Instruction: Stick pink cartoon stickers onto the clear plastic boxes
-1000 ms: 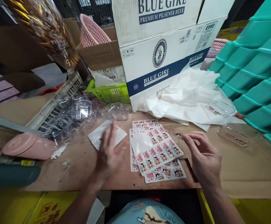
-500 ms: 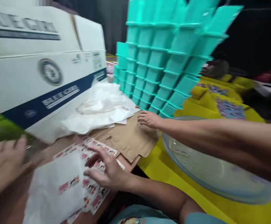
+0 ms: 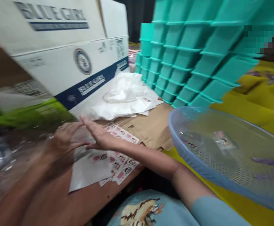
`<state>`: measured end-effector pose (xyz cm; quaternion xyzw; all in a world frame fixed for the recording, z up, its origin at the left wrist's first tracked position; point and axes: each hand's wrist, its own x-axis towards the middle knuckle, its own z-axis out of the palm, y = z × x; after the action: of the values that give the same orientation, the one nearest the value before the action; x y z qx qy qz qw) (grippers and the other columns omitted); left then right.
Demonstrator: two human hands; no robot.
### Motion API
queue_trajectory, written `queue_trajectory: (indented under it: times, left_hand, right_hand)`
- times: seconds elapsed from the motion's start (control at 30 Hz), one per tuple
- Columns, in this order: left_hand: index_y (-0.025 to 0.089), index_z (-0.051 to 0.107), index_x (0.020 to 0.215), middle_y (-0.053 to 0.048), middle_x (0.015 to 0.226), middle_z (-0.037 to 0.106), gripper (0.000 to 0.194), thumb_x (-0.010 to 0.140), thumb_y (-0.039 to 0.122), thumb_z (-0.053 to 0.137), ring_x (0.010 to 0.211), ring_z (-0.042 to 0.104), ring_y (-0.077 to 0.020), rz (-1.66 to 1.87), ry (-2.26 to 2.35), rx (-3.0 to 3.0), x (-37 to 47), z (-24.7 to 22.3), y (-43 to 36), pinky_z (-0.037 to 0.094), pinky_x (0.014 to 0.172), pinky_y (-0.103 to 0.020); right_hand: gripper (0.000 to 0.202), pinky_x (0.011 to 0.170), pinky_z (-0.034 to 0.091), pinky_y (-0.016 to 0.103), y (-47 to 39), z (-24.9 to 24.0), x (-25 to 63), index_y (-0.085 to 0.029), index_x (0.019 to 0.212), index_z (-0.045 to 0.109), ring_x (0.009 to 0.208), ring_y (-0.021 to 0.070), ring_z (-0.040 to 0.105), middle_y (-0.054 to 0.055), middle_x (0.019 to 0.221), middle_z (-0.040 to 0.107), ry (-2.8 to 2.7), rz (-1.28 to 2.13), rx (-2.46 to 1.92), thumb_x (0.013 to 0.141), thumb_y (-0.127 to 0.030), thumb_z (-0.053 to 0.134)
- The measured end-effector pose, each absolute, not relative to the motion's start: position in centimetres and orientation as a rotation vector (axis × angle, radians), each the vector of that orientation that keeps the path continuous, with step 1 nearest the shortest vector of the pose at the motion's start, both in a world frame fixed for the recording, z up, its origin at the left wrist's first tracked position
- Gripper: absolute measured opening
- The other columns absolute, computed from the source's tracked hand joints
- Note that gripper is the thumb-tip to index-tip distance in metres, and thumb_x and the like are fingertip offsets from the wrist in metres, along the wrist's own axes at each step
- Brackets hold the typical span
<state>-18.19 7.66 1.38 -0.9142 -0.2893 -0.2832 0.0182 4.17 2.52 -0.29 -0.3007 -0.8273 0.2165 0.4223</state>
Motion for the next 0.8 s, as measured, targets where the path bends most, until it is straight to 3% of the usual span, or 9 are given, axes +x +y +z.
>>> queue_trajectory:
  times: [0.07, 0.17, 0.37, 0.47, 0.57, 0.67, 0.73, 0.8]
  left_hand:
    - [0.018, 0.04, 0.143, -0.017, 0.133, 0.059, 0.076, 0.081, 0.051, 0.07, 0.122, 0.057, -0.0389, -0.713, -0.943, -2.871, -19.1, 1.1, 7.3, 0.044, 0.105, -0.055]
    - [0.018, 0.028, 0.15, -0.019, 0.135, 0.055, 0.09, 0.08, 0.055, 0.07, 0.124, 0.056, -0.0345, -0.585, -0.999, -2.94, -19.9, 0.9, 7.0, 0.046, 0.104, -0.048]
    - [0.019, 0.027, 0.154, -0.019, 0.131, 0.058, 0.089, 0.084, 0.062, 0.061, 0.12, 0.056, -0.0349, -0.5, -1.049, -2.958, -20.6, 0.8, 7.9, 0.045, 0.101, -0.05]
    - [0.017, 0.038, 0.15, -0.023, 0.136, 0.056, 0.095, 0.075, 0.067, 0.068, 0.125, 0.053, -0.0399, -0.571, -1.161, -2.863, -20.4, 1.6, 7.7, 0.038, 0.106, -0.056]
    - [0.017, 0.06, 0.133, -0.021, 0.141, 0.054, 0.08, 0.069, 0.063, 0.076, 0.133, 0.046, -0.0413, -0.859, -1.224, -2.949, -17.8, 3.0, 5.5, 0.03, 0.113, -0.058]
    - [0.02, 0.074, 0.11, -0.013, 0.119, 0.07, 0.043, 0.081, 0.053, 0.07, 0.114, 0.062, -0.031, -1.284, -1.454, -3.337, -13.1, 4.0, 1.9, 0.045, 0.103, -0.046]
    - [0.019, 0.077, 0.095, -0.011, 0.099, 0.075, 0.033, 0.084, 0.049, 0.068, 0.095, 0.069, -0.0259, -1.581, -1.836, -3.485, -10.3, 4.2, -0.4, 0.053, 0.092, -0.039]
    - [0.018, 0.078, 0.088, -0.009, 0.093, 0.076, 0.032, 0.082, 0.049, 0.072, 0.091, 0.07, -0.0243, -1.968, -2.309, -3.391, -8.4, 4.0, -2.2, 0.057, 0.088, -0.036]
  right_hand:
    - [0.137, 0.117, 0.032, 0.041, 4.5, -1.4, 2.6, -0.014, 0.157, -0.018, 0.147, 0.0341, 0.031, 0.025, 0.162, 0.019, -2.065, 0.666, -0.683, 0.068, -0.022, 0.087]
    - [0.14, 0.106, 0.044, 0.043, 5.9, -3.1, 1.5, -0.014, 0.156, -0.022, 0.133, 0.0342, 0.049, 0.027, 0.155, 0.034, -2.053, 0.753, -0.612, 0.069, -0.027, 0.087]
    - [0.121, 0.104, 0.045, 0.047, 4.4, -2.6, 2.4, -0.016, 0.158, -0.018, 0.124, 0.0331, 0.051, 0.022, 0.146, 0.045, -1.981, 0.57, -0.818, 0.08, -0.028, 0.074]
    - [0.12, 0.102, 0.045, 0.048, 2.4, -0.6, 4.4, -0.018, 0.158, -0.017, 0.119, 0.0334, 0.052, 0.021, 0.144, 0.045, -1.889, 0.552, -1.016, 0.078, -0.023, 0.072]
    - [0.124, 0.094, 0.05, 0.045, 0.1, 0.9, 6.7, -0.022, 0.156, -0.022, 0.104, 0.0278, 0.058, 0.017, 0.133, 0.054, -1.818, 0.691, -1.07, 0.077, -0.021, 0.074]
    - [0.128, 0.086, 0.052, 0.04, -2.0, 1.6, 8.6, -0.023, 0.154, -0.028, 0.088, 0.021, 0.06, 0.008, 0.111, 0.063, -1.84, 0.808, -1.024, 0.077, -0.021, 0.074]
    - [0.129, 0.087, 0.052, 0.039, -3.2, 1.9, 10.0, -0.022, 0.153, -0.029, 0.09, 0.0201, 0.06, 0.008, 0.11, 0.062, -1.924, 0.806, -0.989, 0.077, -0.022, 0.075]
    - [0.128, 0.094, 0.05, 0.042, -4.8, 2.3, 11.5, -0.022, 0.156, -0.022, 0.103, 0.0235, 0.058, 0.012, 0.121, 0.058, -1.971, 0.677, -1.019, 0.077, -0.028, 0.078]
